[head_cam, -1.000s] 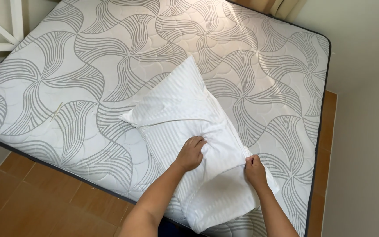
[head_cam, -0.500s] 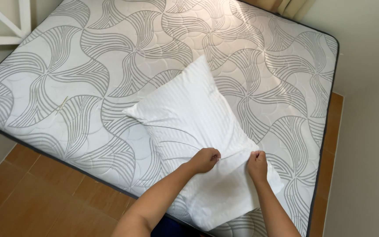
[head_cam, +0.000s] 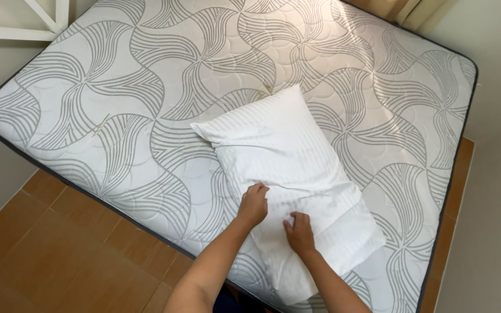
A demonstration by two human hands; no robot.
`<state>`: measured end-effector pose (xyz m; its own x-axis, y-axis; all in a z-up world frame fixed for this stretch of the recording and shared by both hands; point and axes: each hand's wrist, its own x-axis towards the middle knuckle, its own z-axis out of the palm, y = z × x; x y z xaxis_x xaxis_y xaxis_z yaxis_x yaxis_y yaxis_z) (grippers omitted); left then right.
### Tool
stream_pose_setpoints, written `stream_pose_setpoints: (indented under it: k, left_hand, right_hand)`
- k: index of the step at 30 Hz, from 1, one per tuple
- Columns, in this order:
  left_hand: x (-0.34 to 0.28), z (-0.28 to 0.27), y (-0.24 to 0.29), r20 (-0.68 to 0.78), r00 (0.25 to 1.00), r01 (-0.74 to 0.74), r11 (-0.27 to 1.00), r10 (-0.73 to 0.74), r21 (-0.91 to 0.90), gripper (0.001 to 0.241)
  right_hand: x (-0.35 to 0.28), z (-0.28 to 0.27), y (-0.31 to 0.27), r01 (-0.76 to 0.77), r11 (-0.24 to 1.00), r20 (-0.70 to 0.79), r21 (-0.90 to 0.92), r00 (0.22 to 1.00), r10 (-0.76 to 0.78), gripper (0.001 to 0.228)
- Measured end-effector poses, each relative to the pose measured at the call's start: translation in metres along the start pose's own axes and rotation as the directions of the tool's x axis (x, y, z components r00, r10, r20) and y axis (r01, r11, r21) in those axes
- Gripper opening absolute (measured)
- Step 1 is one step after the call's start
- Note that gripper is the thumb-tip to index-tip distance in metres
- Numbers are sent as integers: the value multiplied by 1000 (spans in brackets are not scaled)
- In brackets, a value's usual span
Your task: The person inserts a pillow into a white pillowcase on a mattress. They repeatedly adjust the corners and smooth the fabric by hand to fit the pillow properly.
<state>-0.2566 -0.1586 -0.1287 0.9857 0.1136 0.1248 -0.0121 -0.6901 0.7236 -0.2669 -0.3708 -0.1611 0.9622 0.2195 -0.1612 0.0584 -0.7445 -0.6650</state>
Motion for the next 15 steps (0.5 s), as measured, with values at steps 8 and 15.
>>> stream_pose_setpoints:
  k: [8,15]
  left_hand:
    - [3,14,-56,112,992,-87,939,52,332,29]
    - [10,13,-62,221,963,-209,941,152,265,16]
  right_hand:
    - [-10,12,-23,-189,981,51,-43,980,191,41]
    - [-10,20,-26,-263,962,25,75,965,262,40]
